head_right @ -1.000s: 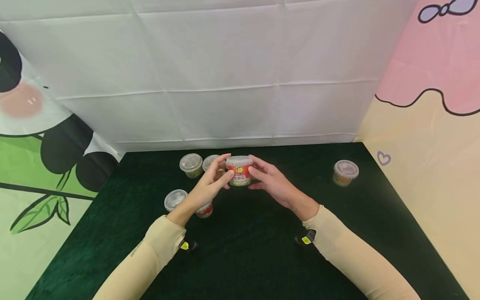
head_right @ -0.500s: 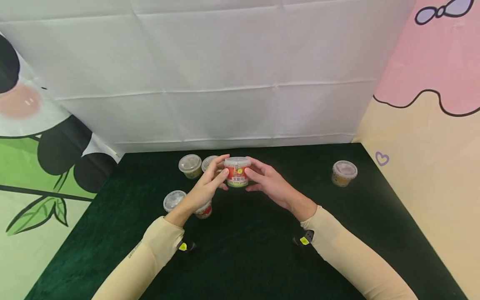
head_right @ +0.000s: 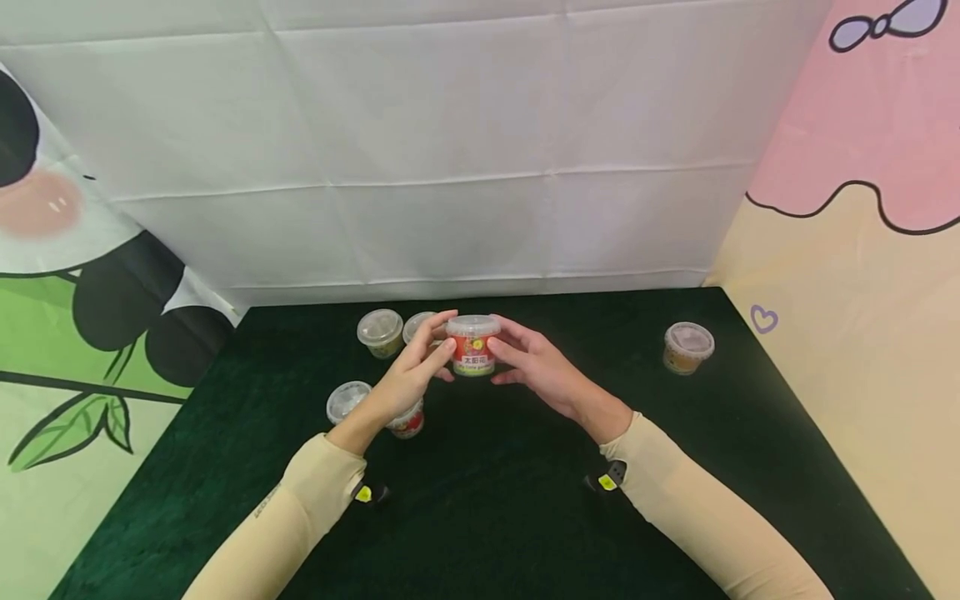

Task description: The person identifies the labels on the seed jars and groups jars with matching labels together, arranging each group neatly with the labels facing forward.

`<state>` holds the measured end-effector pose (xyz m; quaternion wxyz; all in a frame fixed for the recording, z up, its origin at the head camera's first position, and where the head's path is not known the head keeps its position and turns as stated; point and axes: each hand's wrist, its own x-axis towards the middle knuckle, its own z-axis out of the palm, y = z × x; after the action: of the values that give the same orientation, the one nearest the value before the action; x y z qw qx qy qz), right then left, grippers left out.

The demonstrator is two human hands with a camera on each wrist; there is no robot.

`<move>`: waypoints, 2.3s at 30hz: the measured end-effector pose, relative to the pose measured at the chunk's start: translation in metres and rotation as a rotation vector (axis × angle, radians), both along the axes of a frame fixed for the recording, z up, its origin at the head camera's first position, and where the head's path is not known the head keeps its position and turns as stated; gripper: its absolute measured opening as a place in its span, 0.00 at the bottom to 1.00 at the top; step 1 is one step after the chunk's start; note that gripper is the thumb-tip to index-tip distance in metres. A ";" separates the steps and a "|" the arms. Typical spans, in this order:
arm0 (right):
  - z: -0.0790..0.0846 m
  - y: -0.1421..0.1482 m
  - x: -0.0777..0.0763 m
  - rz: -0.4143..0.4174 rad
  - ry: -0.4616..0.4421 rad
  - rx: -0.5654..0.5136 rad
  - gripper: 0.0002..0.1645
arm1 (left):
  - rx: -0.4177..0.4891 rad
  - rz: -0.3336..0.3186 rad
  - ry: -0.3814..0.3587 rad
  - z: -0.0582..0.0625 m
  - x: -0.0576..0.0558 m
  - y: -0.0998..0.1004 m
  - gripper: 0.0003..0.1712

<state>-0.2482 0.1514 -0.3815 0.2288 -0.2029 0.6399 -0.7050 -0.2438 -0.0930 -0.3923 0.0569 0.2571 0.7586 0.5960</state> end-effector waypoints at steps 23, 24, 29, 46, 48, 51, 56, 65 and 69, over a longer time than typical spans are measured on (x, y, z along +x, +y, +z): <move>0.002 -0.002 0.003 0.039 0.024 -0.031 0.36 | -0.032 -0.033 -0.015 0.005 0.003 -0.009 0.30; 0.002 -0.003 0.003 0.043 0.029 -0.029 0.36 | -0.046 -0.040 -0.012 0.007 0.003 -0.010 0.30; 0.003 -0.005 0.002 0.054 0.060 0.008 0.37 | -0.117 -0.052 0.012 0.013 0.003 -0.020 0.31; -0.016 -0.015 0.001 0.065 0.118 0.158 0.41 | -0.196 -0.092 -0.028 0.004 0.006 -0.042 0.31; -0.019 -0.016 0.000 0.079 0.116 0.168 0.42 | -0.214 -0.094 -0.041 0.002 0.005 -0.044 0.31; -0.025 -0.015 0.000 0.081 0.138 0.207 0.43 | -0.240 -0.104 -0.046 -0.001 0.005 -0.045 0.32; -0.031 -0.015 0.000 0.095 0.170 0.257 0.47 | -0.333 -0.100 0.094 -0.009 0.005 -0.045 0.34; -0.044 -0.019 -0.001 0.147 0.321 0.362 0.49 | -0.479 -0.109 0.260 -0.019 0.006 -0.050 0.34; -0.049 -0.022 -0.002 0.174 0.350 0.396 0.49 | -0.538 -0.134 0.302 -0.019 0.006 -0.053 0.34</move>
<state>-0.2504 0.1295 -0.4307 0.2095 -0.3269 0.7753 -0.4981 -0.2375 -0.1458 -0.4111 0.0488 0.3680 0.8703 0.3237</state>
